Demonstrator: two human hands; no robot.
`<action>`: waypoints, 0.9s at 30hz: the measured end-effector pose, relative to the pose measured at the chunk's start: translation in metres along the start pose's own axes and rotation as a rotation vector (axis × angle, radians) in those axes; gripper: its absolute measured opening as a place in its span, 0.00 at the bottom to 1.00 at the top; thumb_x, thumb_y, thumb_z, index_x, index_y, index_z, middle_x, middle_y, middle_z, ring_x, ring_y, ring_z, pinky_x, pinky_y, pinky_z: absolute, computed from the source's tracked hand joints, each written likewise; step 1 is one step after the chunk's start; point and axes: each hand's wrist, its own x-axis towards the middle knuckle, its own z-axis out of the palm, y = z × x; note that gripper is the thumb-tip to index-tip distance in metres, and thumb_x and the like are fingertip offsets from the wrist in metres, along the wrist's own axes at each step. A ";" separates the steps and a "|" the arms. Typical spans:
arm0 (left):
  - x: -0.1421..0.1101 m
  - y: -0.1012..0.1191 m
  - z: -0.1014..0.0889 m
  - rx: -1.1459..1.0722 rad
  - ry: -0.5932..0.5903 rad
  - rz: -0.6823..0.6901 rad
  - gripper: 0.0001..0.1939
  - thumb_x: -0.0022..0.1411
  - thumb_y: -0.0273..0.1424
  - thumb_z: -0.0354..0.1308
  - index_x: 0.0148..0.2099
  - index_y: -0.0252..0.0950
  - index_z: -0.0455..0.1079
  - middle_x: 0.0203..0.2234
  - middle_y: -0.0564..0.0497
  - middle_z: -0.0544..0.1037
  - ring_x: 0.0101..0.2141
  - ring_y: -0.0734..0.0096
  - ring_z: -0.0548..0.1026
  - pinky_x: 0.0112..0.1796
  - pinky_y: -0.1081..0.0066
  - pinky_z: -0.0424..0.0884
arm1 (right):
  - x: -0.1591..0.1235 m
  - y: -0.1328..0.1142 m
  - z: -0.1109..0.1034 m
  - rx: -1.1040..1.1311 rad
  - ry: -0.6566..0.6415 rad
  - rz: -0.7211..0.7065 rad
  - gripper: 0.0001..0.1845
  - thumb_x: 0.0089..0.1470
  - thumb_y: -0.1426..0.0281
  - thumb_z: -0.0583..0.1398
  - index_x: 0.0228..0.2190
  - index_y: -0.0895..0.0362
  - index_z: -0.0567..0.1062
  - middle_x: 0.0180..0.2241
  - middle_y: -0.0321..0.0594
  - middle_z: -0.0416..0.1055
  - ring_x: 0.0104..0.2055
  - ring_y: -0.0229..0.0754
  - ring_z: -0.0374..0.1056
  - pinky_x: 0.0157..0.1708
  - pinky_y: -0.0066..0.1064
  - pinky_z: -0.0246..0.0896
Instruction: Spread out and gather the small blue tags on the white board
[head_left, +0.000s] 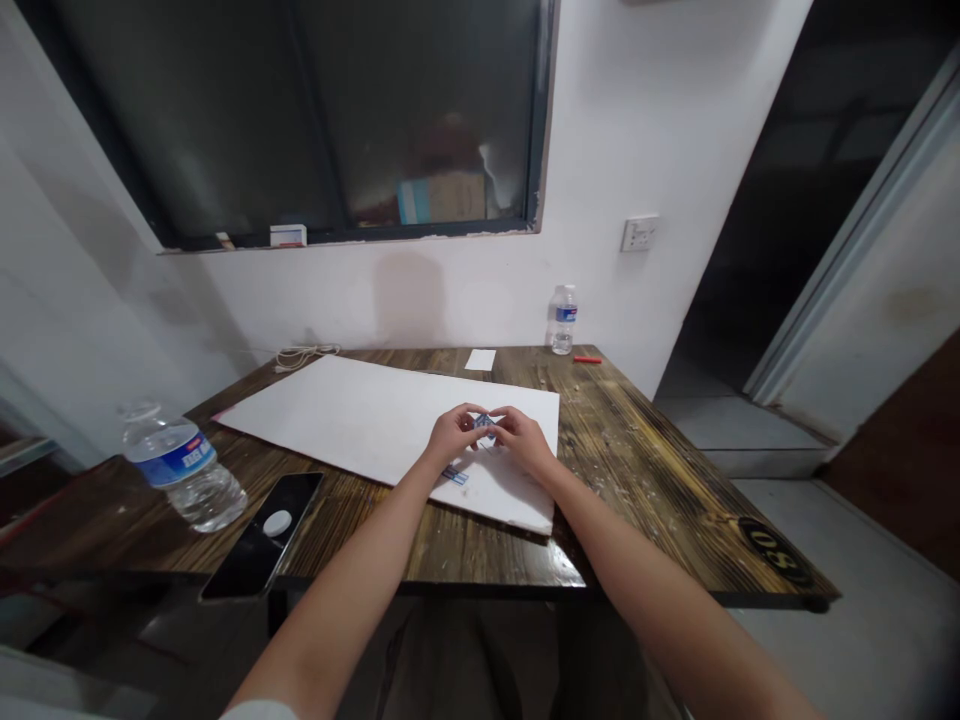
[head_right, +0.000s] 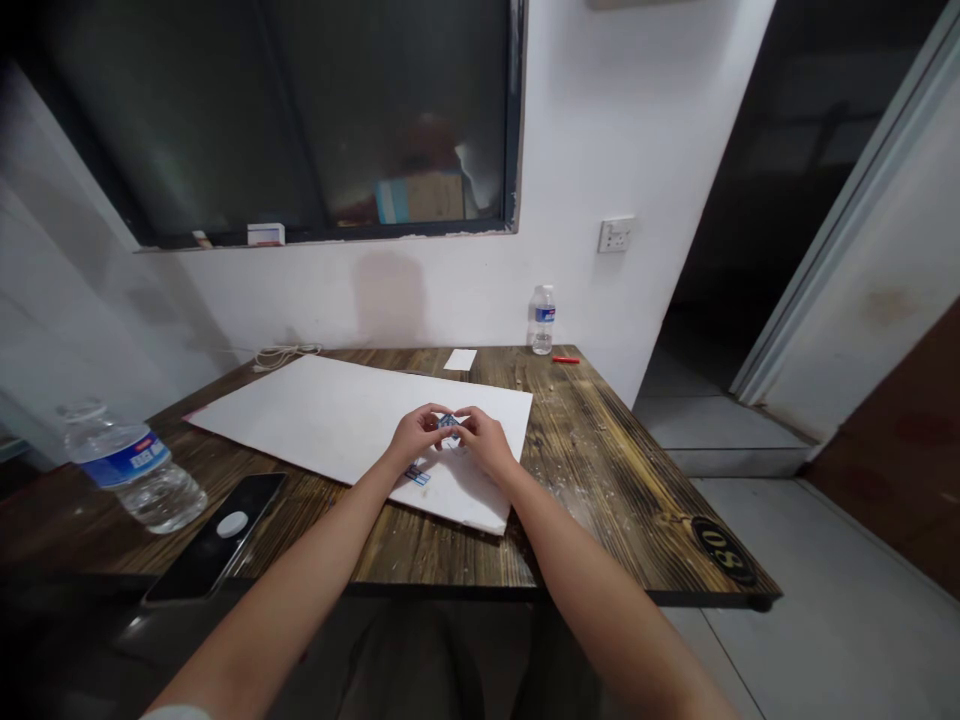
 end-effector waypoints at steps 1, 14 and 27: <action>0.000 0.000 0.000 -0.002 0.012 -0.011 0.22 0.48 0.42 0.69 0.42 0.35 0.72 0.20 0.57 0.73 0.18 0.74 0.73 0.21 0.75 0.64 | 0.000 0.001 0.000 0.014 0.001 0.001 0.17 0.49 0.58 0.62 0.38 0.55 0.74 0.24 0.34 0.73 0.25 0.39 0.69 0.29 0.30 0.62; 0.002 -0.002 0.001 -0.068 -0.001 -0.053 0.26 0.49 0.44 0.68 0.46 0.36 0.67 0.22 0.54 0.77 0.18 0.72 0.74 0.22 0.74 0.66 | 0.001 -0.002 -0.003 0.010 -0.008 -0.070 0.13 0.48 0.65 0.62 0.37 0.55 0.75 0.25 0.34 0.74 0.25 0.38 0.70 0.29 0.30 0.64; 0.004 -0.006 0.002 -0.081 -0.017 -0.062 0.22 0.47 0.45 0.69 0.35 0.33 0.70 0.20 0.52 0.76 0.20 0.72 0.74 0.21 0.76 0.64 | 0.003 0.004 -0.002 -0.012 0.045 -0.071 0.07 0.50 0.66 0.59 0.34 0.54 0.73 0.21 0.31 0.70 0.23 0.38 0.70 0.28 0.28 0.62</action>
